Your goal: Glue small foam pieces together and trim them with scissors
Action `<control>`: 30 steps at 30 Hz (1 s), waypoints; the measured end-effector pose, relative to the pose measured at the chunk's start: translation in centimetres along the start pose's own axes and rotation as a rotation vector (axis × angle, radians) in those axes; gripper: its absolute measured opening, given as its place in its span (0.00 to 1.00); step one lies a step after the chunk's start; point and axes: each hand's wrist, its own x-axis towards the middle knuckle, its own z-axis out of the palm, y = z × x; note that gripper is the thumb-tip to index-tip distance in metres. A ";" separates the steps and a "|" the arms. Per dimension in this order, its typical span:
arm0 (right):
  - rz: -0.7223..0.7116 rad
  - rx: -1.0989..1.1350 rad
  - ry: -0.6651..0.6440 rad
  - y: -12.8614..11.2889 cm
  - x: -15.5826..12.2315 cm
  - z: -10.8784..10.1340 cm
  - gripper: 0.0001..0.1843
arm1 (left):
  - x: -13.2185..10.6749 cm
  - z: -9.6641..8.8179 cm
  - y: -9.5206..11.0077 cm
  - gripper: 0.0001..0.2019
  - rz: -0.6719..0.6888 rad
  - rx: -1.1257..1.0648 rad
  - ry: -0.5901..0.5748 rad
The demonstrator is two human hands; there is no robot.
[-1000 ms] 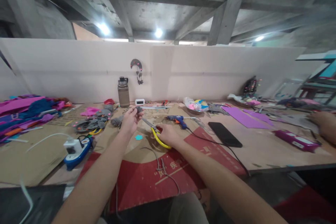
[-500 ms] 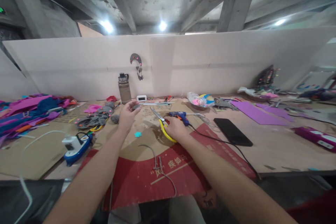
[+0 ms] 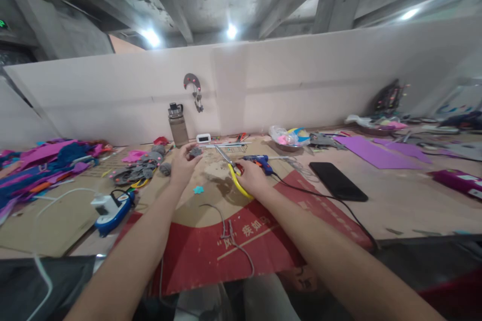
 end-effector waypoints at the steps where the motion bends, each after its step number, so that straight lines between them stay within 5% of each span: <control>1: -0.019 0.027 0.015 -0.1 0.0 0.0 0.18 | 0.0 0.0 0.0 0.21 -0.009 -0.012 0.005; 8: -0.137 0.077 0.062 -1.1 -0.5 -0.6 0.17 | 0.0 0.0 -0.5 0.24 -0.131 -0.067 -0.006; 14: -0.072 -0.081 -0.014 -2.1 -1.2 -1.2 0.21 | 0.0 -0.1 -0.5 0.25 -0.191 -0.022 -0.096; 30: -0.150 -0.380 -0.185 -2.7 -1.5 -2.1 0.24 | 0.1 -0.3 -0.6 0.27 -0.181 0.079 -0.320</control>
